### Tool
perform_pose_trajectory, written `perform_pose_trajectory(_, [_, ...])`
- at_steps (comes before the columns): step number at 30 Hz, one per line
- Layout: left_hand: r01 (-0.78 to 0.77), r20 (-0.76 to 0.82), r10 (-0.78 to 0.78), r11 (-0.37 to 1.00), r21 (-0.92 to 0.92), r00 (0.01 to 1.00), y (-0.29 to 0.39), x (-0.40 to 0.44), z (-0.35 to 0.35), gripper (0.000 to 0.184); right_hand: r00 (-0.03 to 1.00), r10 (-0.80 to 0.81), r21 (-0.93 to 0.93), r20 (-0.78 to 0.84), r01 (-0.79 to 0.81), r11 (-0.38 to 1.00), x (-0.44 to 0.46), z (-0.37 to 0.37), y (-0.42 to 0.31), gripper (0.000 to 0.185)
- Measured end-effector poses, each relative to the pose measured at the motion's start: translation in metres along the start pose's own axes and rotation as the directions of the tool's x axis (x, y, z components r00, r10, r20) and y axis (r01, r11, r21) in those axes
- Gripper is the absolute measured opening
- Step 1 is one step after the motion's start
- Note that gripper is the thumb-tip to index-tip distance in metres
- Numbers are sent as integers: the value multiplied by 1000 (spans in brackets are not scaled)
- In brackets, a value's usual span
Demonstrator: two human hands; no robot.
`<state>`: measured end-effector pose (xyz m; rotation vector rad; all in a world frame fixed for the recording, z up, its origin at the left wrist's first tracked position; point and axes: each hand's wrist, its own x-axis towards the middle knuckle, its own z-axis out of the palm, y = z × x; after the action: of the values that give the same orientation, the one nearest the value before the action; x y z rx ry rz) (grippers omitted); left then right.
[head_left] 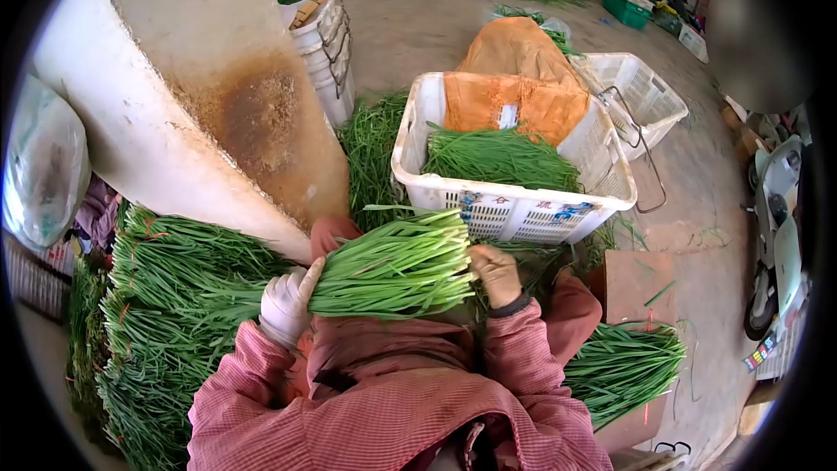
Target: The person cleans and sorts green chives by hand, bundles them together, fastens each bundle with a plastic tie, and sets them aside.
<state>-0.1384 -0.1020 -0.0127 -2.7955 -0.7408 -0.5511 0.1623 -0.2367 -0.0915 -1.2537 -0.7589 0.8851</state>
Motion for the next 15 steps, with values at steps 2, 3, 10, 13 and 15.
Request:
perform_pose_trajectory(2, [-73, -18, 75, 993, 95, 997, -2, 3, -10, 55, 979, -15, 113, -204, 39, 993, -3, -37, 4, 11])
perform_pose_trajectory(3, [-85, -34, 89, 990, 110, 995, -2, 4, -13, 54, 969, -25, 41, -247, 37, 998, -8, -50, -2, 12])
perform_pose_trajectory(10, [-219, 47, 214, 945, 244, 976, 12, 14, -30, 57, 774, -573, -808, 269, 505, 304, -53, -3, -98, 40])
perform_pose_trajectory(13, [-282, 67, 274, 919, 275, 959, 15, 18, -36, 55, 688, -615, -865, 386, 501, 18, -48, 10, -76, 19])
perform_pose_trajectory(15, [-290, 95, 274, 913, 288, 957, 16, 21, -37, 55, 625, -663, -841, 411, 540, -12, -51, 5, -78, 17])
